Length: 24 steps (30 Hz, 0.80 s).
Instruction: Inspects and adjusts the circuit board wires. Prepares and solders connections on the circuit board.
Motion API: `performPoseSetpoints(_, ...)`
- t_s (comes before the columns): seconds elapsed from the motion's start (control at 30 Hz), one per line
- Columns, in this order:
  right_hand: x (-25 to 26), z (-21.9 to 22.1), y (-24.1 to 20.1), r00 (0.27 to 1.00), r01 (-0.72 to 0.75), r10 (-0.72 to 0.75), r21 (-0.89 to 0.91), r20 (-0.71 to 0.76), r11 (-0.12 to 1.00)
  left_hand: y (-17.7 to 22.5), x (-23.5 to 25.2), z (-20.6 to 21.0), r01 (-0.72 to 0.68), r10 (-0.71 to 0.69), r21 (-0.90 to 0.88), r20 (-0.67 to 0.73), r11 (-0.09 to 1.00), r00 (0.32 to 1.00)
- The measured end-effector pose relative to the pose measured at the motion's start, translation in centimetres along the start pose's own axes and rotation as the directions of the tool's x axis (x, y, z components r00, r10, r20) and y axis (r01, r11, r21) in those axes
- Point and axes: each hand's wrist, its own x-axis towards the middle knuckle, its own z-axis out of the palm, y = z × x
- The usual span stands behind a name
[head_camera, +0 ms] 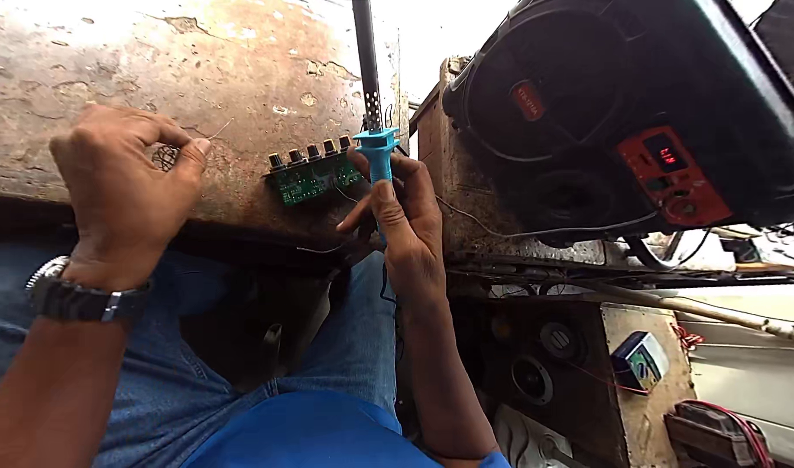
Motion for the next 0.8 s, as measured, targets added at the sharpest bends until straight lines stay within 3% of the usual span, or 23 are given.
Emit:
performPoseSetpoints(0.07, 0.1, 0.0, 0.3, 1.0, 0.017, -0.017, 0.007, 0.001, 1.0, -0.4, 0.1, -0.1, -0.03, 0.03, 0.063, -0.006, 0.998, 1.0)
performPoseSetpoints(0.13, 0.2, 0.0, 0.4, 1.0, 0.027, -0.027, 0.005, 0.001, 1.0, 0.1, -1.1, -0.6, -0.156, 0.164, 0.083, -0.105, 0.984, 0.981)
performPoseSetpoints(0.17, 0.2, 0.0, 0.4, 1.0, 0.028, -0.028, 0.006, 0.001, 1.0, 0.9, -2.2, -0.9, -0.246, 0.255, 0.083, -0.138, 0.966, 0.957)
performPoseSetpoints(0.33, 0.1, -0.2, 0.5, 1.0, 0.011, -0.012, 0.015, 0.016, 1.0, 8.3, -7.6, -0.2, -0.625, 0.625, 0.034, -0.013, 0.78, 0.78)
performPoseSetpoints(0.5, 0.2, -0.3, 0.7, 1.0, 0.03, -0.029, 0.049, -0.009, 0.998, 9.0, -7.3, 2.0, -0.695, 0.681, 0.054, 0.162, 0.717, 0.714)
performPoseSetpoints(0.8, 0.8, -0.5, 1.2, 0.998, 0.058, -0.059, 0.126, 0.003, 0.99, 8.8, -6.0, 1.1, -0.73, 0.667, 0.124, 0.328, 0.672, 0.669)
